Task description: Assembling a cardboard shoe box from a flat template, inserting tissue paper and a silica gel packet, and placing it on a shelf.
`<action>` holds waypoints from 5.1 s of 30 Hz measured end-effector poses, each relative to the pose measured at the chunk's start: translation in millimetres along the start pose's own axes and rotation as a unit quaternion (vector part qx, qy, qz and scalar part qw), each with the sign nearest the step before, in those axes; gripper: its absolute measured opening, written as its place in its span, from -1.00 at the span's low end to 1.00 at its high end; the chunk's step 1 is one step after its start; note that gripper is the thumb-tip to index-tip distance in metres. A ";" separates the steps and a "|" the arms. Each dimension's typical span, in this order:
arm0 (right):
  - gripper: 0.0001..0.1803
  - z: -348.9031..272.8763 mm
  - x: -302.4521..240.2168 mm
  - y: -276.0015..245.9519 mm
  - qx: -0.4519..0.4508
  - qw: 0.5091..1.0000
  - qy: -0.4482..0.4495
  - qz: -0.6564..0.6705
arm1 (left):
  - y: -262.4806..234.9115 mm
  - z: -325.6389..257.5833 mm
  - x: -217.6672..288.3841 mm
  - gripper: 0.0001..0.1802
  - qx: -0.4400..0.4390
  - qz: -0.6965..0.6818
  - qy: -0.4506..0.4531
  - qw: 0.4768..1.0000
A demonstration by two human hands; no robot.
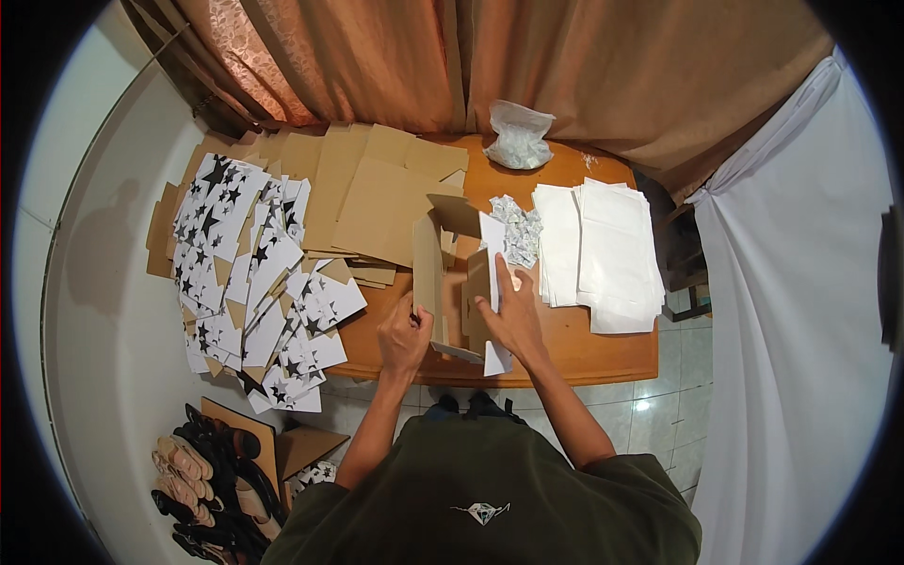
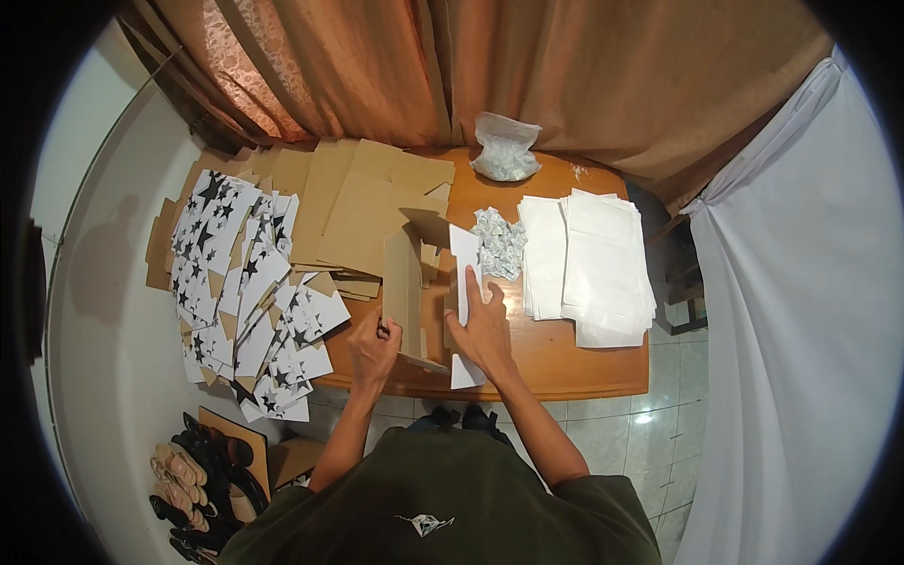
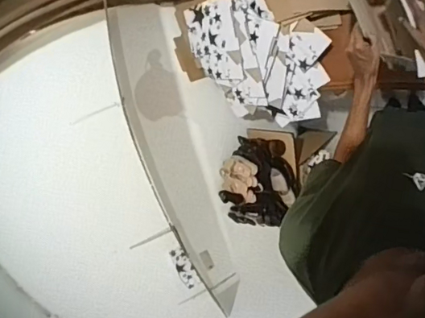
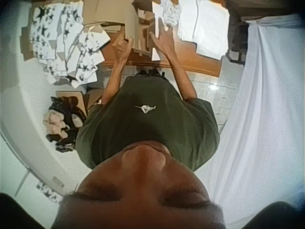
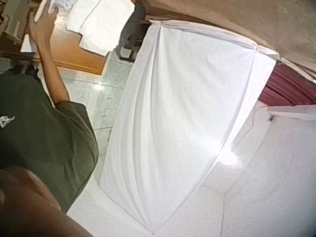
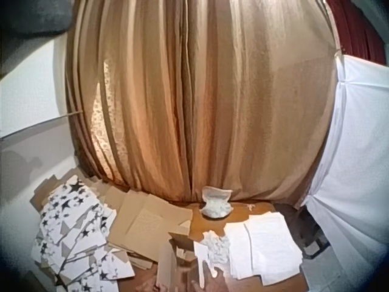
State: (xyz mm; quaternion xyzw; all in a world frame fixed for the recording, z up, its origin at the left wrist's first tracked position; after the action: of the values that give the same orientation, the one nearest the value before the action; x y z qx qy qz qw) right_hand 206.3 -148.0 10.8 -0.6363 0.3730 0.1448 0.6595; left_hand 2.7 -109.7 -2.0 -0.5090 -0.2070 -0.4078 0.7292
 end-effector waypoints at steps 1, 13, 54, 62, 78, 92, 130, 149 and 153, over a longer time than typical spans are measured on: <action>-0.09 1.8 3.3 5.8 0.000 1.000 -0.002 0.000 | 1.7 -3.1 -6.8 -0.74 -0.012 0.005 -0.011 1.000; 0.19 19.0 197.1 113.7 -0.254 0.731 0.407 0.486 | -2.7 -2.1 -22.7 -0.77 -0.016 -0.035 -0.089 0.995; -0.03 -60.7 200.5 106.1 0.134 0.920 0.332 0.159 | 17.4 -21.5 -40.8 -0.76 -0.169 0.043 -0.092 0.980; -0.20 -28.4 159.4 83.0 0.136 0.964 0.084 0.211 | 23.8 -39.4 -39.8 -0.78 -0.179 0.007 -0.081 0.981; -0.22 -34.4 60.6 75.5 0.006 0.995 -0.092 -0.038 | 28.6 -45.2 -50.8 -0.17 -0.278 -0.080 -0.011 0.957; -0.32 -28.6 71.0 78.0 -0.058 0.996 -0.072 0.003 | 51.2 -24.6 -65.5 -0.02 -0.349 0.052 0.061 0.934; -0.51 -20.2 77.7 75.6 -0.074 0.981 -0.178 0.025 | 35.9 -47.7 -54.5 -0.43 -0.385 -0.037 0.089 0.918; -0.05 -40.4 70.3 57.6 -0.132 0.968 -0.207 0.058 | 22.2 -51.8 -40.3 -0.33 -0.255 0.055 0.144 0.955; -0.08 -39.4 53.5 36.5 -0.146 0.968 -0.199 0.054 | 9.5 -52.7 -13.7 -0.32 -0.235 0.084 0.153 0.956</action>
State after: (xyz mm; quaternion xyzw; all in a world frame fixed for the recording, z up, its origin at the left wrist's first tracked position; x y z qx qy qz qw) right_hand 206.2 -195.0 -48.6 -0.6628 0.2432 0.3571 0.6116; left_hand -3.6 -151.0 -38.2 -0.6130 0.0526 -0.4558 0.6432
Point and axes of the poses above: each hand's wrist, its own z-axis towards the middle knuckle, its own y-axis out of the palm, x = y × z, the point moved 2 cm from there along z, towards the middle knuckle, and after that the axes turned 1 degree about y, right-handed, at the moved point
